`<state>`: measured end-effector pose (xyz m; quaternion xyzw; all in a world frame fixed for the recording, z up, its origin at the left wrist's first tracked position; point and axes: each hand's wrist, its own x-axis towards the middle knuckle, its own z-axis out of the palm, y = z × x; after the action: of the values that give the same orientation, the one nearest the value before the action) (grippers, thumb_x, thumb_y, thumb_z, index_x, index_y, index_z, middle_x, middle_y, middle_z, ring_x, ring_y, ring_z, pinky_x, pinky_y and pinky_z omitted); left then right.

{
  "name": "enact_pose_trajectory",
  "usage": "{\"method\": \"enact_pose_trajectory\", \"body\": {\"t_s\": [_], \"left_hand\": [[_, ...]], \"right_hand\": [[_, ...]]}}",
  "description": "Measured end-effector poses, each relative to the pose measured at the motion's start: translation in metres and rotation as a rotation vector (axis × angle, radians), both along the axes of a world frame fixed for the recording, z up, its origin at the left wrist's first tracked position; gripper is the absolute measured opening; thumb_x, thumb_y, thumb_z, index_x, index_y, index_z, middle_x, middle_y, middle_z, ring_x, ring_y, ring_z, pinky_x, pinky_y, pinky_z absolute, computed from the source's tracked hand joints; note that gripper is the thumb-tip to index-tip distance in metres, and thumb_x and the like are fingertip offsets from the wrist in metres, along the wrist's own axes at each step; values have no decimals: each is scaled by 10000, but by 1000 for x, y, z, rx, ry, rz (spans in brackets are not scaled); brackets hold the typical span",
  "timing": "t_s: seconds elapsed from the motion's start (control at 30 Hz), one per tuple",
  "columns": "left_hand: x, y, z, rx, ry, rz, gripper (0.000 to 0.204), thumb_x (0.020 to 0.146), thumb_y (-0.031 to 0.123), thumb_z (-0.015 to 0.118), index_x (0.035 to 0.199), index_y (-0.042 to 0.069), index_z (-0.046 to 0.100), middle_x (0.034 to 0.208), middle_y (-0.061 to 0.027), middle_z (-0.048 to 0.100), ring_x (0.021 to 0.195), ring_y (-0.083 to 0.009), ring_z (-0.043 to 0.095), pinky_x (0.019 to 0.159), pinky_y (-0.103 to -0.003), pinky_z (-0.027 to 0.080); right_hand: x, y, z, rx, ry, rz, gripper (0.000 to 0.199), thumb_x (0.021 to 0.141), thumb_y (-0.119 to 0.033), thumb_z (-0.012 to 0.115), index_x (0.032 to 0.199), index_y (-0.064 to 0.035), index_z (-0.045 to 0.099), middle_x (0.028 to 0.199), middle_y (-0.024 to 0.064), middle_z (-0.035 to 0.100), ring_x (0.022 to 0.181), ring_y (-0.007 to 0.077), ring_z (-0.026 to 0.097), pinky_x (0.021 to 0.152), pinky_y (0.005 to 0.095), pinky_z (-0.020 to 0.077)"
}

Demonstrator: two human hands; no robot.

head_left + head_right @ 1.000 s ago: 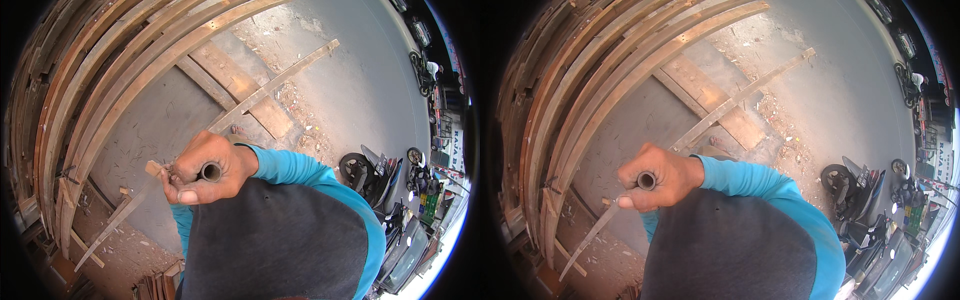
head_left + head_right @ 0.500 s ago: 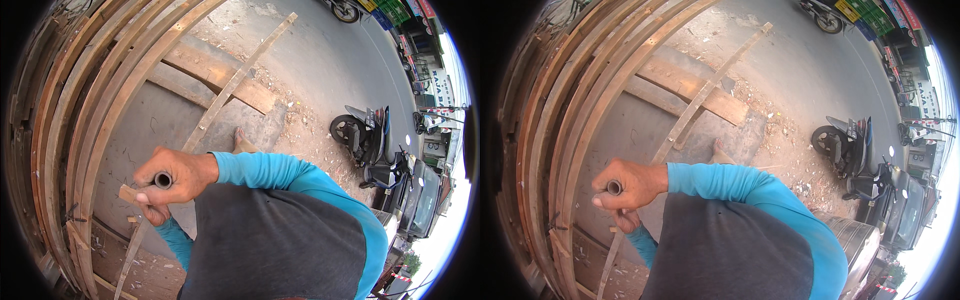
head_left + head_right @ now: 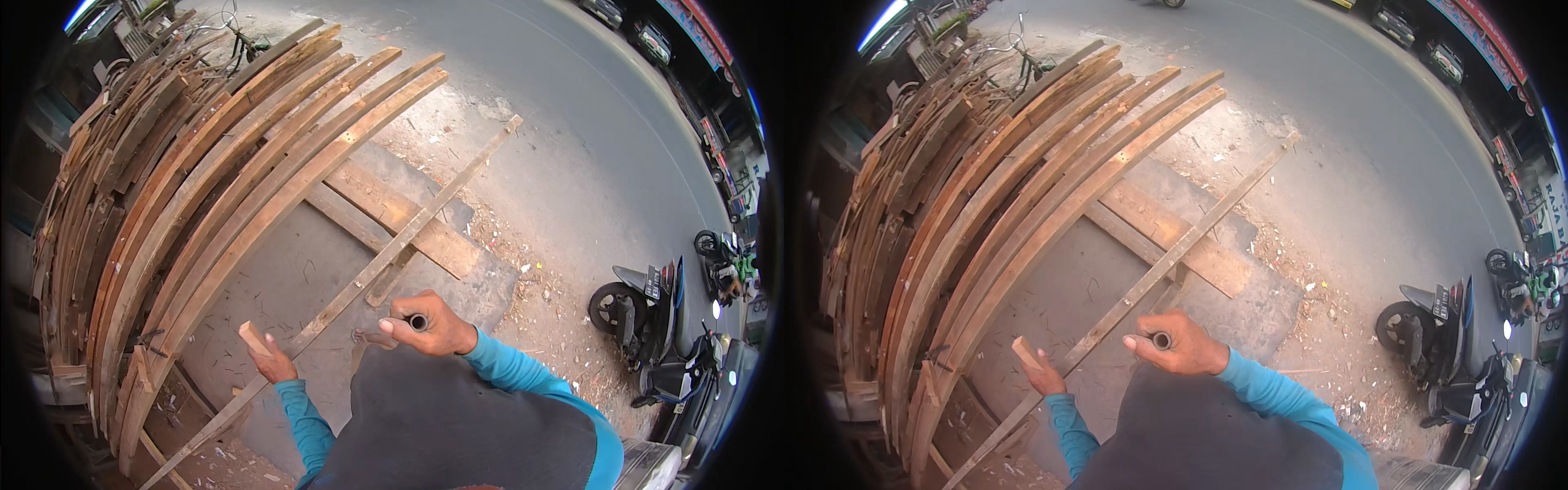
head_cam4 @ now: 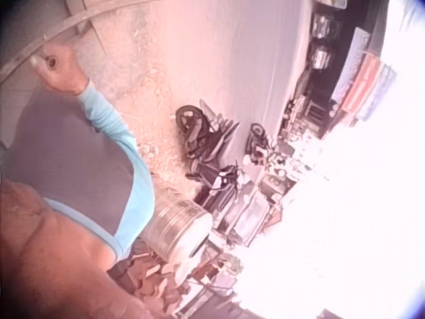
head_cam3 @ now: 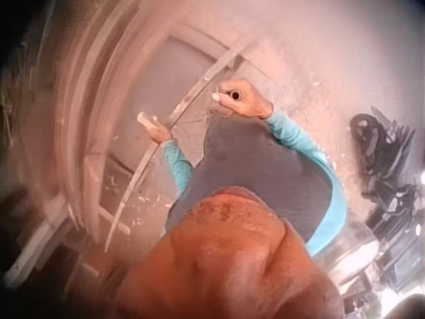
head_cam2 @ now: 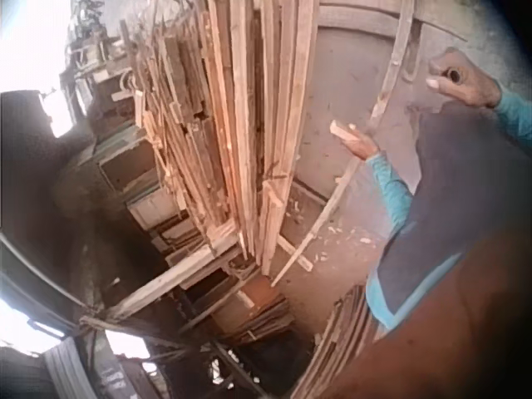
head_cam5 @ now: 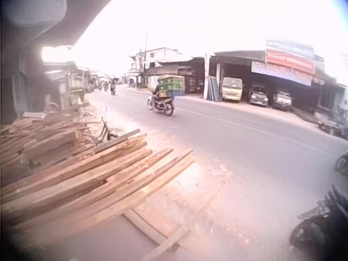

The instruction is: The person extracts nails from wooden planks using a hammer and a small wooden block as leverage.

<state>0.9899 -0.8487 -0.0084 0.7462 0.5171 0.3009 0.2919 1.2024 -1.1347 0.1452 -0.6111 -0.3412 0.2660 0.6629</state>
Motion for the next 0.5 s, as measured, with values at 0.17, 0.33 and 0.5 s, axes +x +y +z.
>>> {"method": "enact_pose_trajectory", "body": {"t_s": [0.17, 0.33, 0.5], "left_hand": [[73, -128, -17, 227, 296, -466, 482, 863, 272, 760, 1242, 41, 570, 1217, -206, 609, 1205, -377, 539, 1057, -496, 385], [102, -183, -46, 169, 391, -621, 490, 837, 300, 773, 1230, 80, 581, 1143, -174, 649, 1180, -353, 553, 1076, -500, 316], [102, -205, -34, 56, 530, -632, 486, 865, 345, 754, 1221, 72, 565, 1055, -205, 686, 1093, -400, 605, 994, -503, 365]], "right_hand": [[-14, -126, -3, -189, -107, -175, 378, 963, -211, 691, 673, -35, 525, 585, 11, 427, 567, 65, 362, 501, 302, 308], [-12, -233, -10, -263, 28, -402, 400, 967, -244, 695, 681, -21, 526, 559, 17, 444, 576, 61, 401, 500, 298, 343], [-25, -301, -8, -283, 255, -546, 429, 974, -280, 685, 656, -45, 519, 568, -24, 473, 568, 46, 439, 502, 274, 333]]}}
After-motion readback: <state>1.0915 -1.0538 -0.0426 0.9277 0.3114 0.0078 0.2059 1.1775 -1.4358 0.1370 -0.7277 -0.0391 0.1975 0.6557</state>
